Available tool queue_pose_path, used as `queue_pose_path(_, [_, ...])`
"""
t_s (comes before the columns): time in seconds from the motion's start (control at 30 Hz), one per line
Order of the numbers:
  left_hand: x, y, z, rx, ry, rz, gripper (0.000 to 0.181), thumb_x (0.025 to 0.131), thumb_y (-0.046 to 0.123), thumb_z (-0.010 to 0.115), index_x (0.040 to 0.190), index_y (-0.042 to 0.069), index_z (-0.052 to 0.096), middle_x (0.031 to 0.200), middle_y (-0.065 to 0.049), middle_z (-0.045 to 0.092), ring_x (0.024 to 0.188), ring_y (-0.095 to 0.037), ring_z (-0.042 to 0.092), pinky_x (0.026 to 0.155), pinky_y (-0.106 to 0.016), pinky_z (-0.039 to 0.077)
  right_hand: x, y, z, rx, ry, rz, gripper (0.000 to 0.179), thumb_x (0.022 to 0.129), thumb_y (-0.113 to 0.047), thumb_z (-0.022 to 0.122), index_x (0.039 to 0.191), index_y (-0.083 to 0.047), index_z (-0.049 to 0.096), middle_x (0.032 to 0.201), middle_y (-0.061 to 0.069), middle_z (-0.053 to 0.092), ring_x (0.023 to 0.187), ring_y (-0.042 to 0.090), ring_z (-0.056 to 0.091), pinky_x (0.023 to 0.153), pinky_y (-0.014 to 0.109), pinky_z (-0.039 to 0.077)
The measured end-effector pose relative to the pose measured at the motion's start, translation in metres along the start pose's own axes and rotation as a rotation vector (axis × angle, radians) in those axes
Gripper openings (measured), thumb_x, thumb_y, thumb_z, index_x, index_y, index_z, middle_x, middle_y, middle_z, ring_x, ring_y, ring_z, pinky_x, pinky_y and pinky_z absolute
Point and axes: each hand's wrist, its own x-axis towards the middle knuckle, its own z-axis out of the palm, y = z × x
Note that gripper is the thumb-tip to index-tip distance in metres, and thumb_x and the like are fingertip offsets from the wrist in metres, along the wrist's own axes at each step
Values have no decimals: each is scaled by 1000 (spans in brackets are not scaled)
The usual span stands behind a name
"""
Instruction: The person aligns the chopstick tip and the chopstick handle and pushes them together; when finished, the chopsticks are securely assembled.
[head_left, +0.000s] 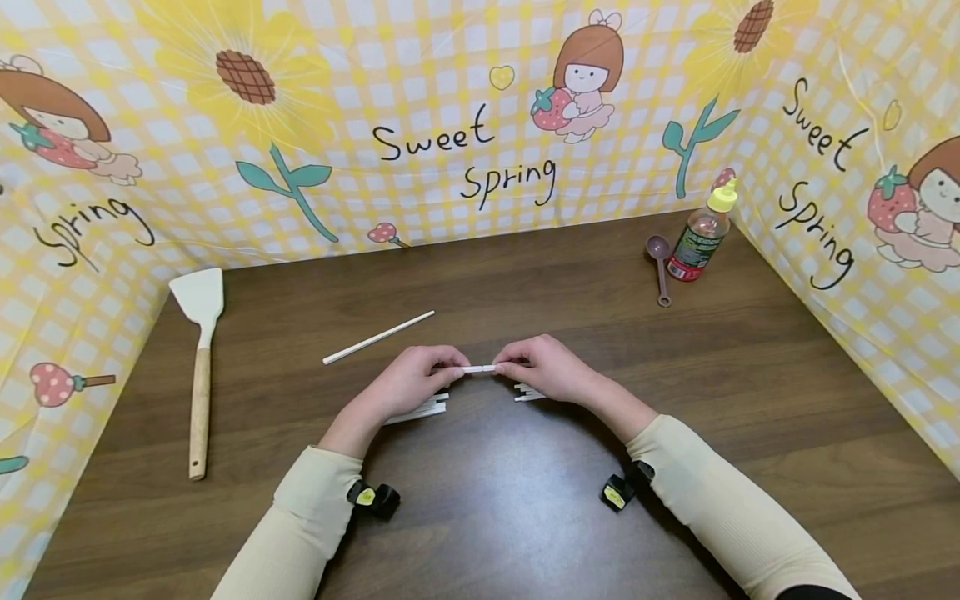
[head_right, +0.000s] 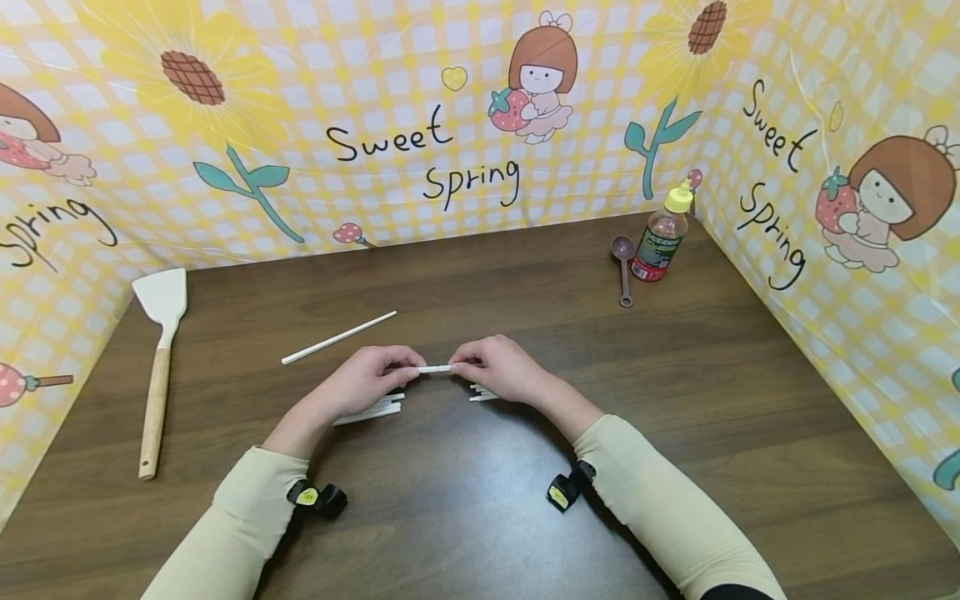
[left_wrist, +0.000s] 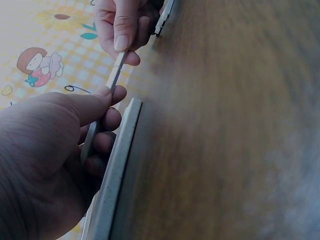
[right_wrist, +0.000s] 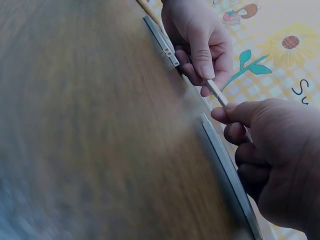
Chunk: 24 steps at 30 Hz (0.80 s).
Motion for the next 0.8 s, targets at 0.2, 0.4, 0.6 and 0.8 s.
queue_pose_path(0.2, [0,1,0,0,-3,1,6,98,11,67,100,13,73,81,6,65,75,-12,56,72,-33,45,0,0,0,-13,-2,11,11,99,-20,67,98,-15,77,81,-9,67,68,7,51,68,27,43])
queue_pose_path(0.4, [0,1,0,4,-5,-1,6,98,11,67,99,14,73,81,6,64,74,-12,55,72,-33,45,0,0,1,-8,-6,20,11,100,-20,67,97,-15,76,78,-9,64,67,8,50,67,28,42])
queue_pose_path(0.6, [0,2,0,3,-4,-2,5,98,11,68,99,13,73,79,6,64,73,-12,55,71,-32,45,0,1,1,-3,-7,20,11,100,-21,67,96,-16,75,76,-10,62,66,7,49,66,28,41])
queue_pose_path(0.8, [0,2,1,1,-2,0,5,98,12,68,98,13,73,79,6,64,73,-11,55,70,-32,45,0,1,1,-11,4,6,10,99,-21,67,96,-17,75,77,-11,62,66,7,49,66,28,41])
